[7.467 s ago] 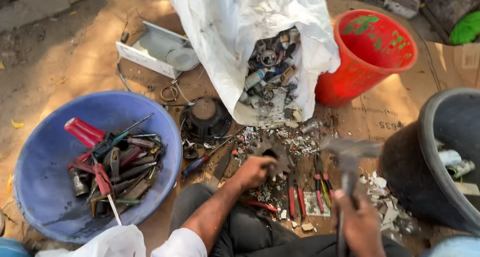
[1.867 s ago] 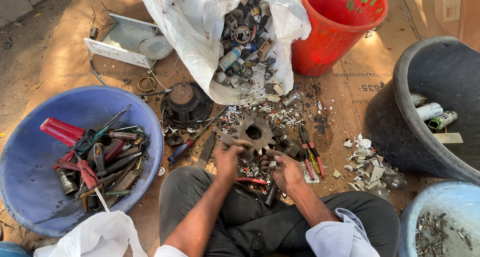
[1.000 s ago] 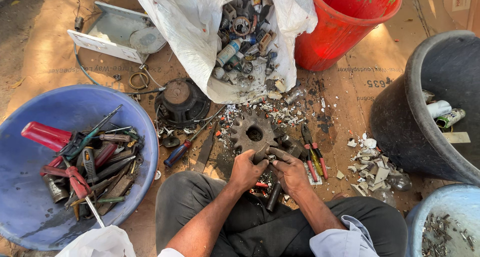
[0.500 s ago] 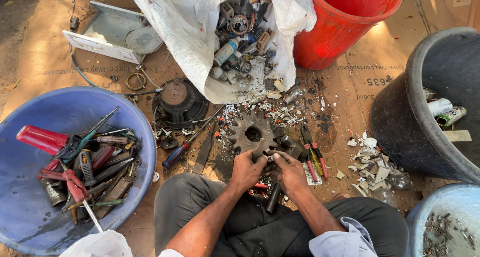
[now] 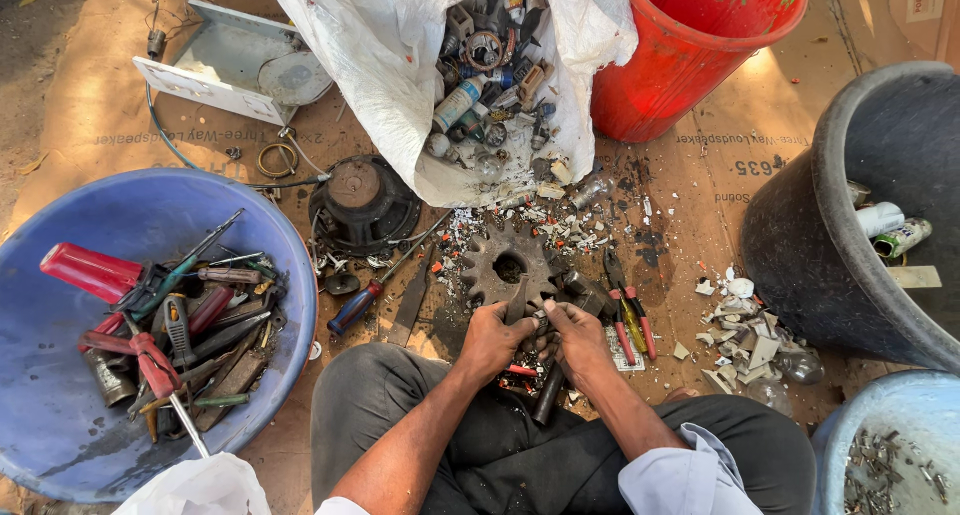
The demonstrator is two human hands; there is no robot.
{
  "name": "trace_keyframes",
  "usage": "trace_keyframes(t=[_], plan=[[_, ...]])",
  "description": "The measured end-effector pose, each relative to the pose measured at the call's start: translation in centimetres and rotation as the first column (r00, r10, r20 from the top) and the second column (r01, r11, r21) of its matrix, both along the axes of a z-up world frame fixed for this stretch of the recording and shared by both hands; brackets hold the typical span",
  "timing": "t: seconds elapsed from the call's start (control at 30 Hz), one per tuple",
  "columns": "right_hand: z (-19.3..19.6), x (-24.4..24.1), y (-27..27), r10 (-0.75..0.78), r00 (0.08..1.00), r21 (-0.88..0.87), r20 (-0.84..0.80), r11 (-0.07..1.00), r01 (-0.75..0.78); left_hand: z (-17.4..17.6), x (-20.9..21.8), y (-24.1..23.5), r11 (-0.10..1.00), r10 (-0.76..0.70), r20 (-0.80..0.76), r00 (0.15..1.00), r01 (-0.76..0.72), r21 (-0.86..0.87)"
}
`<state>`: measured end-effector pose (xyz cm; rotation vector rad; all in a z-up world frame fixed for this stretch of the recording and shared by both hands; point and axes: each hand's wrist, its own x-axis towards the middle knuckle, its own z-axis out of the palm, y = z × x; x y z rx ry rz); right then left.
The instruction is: The person sits on the ground and uses a hammer to repeatedly strike a metal gear-like object held in their left hand. The person adjusts the object's position between strikes and occasionally picks up small fragments from the ground.
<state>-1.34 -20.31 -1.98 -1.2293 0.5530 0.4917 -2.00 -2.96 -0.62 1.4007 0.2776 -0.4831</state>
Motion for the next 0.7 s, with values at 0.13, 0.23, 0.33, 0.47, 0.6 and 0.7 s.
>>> trace_keyframes(t=[0.13, 0.23, 0.33, 0.47, 0.6, 0.7], plan=[[-0.5, 1.0, 0.5, 0.025, 0.997, 0.056, 0.075, 0.998, -0.029, -1.2, 0.7, 0.2, 0.991, 0.106, -0.053, 0.993, -0.11, -0.073], [-0.8, 1.4, 1.1, 0.124, 0.979, -0.206, 0.16, 0.975, -0.09, -2.4, 1.8, 0.5, 0.923, 0.374, -0.187, 0.908, -0.385, -0.026], [-0.4, 0.8, 1.8, 0.456, 0.836, -0.594, 0.305, 0.777, -0.208, -3.4, 2.7, 1.0, 0.846, 0.533, -0.095, 0.841, -0.527, 0.083], [1.2, -0.9, 2.9, 0.762, 0.538, -0.866, 0.36, 0.487, -0.111, -4.1, 3.2, 1.4, 0.822, 0.458, -0.105, 0.883, -0.376, 0.427], [2.8, -0.8, 3.1, 0.679, 0.684, -0.859, 0.265, 0.489, -0.153, -4.2, 3.5, 1.3, 0.816, 0.468, -0.087, 0.88, -0.392, 0.426], [3.0, -0.4, 3.1, 0.638, 0.745, -0.843, 0.194, 0.497, -0.207, -3.9, 3.5, 1.5, 0.793, 0.466, -0.108, 0.878, -0.36, 0.492]])
